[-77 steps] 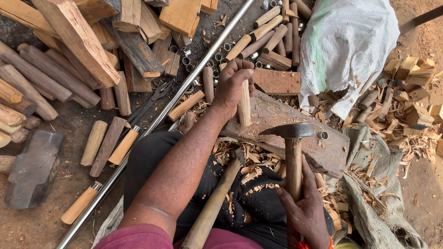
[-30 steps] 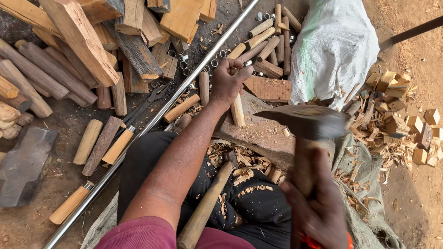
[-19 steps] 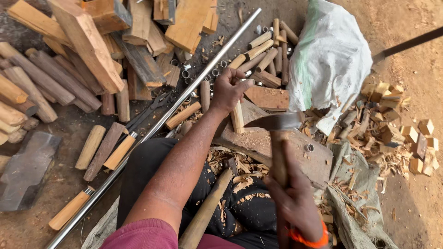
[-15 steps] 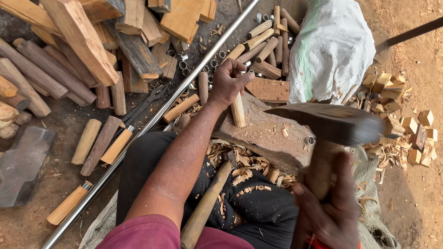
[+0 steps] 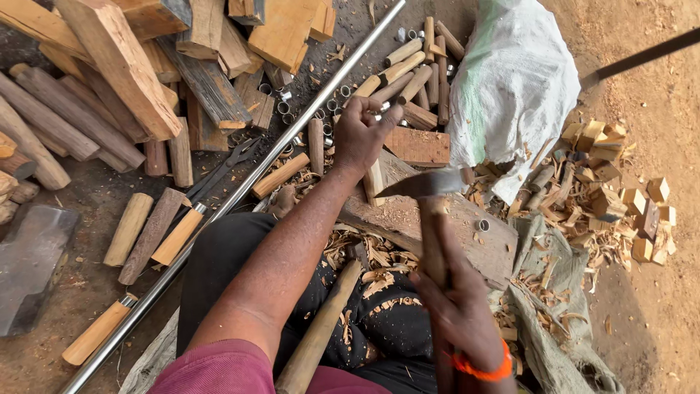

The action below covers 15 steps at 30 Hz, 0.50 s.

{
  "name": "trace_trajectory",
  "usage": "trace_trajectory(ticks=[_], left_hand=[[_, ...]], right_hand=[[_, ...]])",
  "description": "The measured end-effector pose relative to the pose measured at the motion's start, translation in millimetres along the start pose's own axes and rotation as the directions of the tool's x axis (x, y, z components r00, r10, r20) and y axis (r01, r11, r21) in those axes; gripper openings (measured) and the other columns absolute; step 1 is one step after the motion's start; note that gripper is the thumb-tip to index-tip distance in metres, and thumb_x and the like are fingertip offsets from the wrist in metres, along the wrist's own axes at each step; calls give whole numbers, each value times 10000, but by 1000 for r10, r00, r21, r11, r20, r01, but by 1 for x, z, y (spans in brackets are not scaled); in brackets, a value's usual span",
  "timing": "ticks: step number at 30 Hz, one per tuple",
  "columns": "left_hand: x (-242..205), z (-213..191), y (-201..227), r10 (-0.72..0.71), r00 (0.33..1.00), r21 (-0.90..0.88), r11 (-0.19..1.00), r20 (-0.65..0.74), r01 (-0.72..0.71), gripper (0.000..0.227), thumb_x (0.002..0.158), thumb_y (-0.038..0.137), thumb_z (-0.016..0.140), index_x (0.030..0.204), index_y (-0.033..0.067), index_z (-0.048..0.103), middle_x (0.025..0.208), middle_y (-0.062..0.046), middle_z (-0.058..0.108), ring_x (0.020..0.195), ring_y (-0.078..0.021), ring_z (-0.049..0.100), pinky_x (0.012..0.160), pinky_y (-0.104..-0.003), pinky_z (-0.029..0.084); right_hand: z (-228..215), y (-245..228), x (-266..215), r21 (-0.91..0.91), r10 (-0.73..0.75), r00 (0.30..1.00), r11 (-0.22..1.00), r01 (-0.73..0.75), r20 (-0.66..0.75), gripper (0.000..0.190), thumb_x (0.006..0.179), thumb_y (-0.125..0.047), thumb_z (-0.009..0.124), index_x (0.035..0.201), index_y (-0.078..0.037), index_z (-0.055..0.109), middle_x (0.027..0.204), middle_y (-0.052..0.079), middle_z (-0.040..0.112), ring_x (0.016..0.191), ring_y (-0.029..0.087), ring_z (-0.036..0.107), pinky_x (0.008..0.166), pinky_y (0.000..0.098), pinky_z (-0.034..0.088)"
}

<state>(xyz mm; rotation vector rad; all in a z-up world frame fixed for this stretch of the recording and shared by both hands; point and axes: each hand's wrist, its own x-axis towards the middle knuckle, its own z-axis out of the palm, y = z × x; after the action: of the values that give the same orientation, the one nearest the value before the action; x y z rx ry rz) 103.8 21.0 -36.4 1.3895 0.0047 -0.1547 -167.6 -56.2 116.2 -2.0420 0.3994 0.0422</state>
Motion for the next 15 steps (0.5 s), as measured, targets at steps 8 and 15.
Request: trace_trajectory(ticks=[8,15], left_hand=[[9,-6,-23,155,969,-227,968,193,-110,402,822,282,858,1082,91,618,731,83,464,632,-24,465,546,-192,480],[12,-13,-18,178,951,-149,978,253,-144,354,833,236,843,1072,110,613,752,83,494,661,-24,512,592,-185,530]], right_hand=[[-3,-73,-24,183,-287,935,928,325,-208,859,916,75,664,1624,-162,240,1229,102,651,733,69,552,603,203,492],[-3,-37,3,-32,44,998,998,-46,-53,931,854,69,679,1649,-172,257,918,103,645,666,119,587,546,281,524]])
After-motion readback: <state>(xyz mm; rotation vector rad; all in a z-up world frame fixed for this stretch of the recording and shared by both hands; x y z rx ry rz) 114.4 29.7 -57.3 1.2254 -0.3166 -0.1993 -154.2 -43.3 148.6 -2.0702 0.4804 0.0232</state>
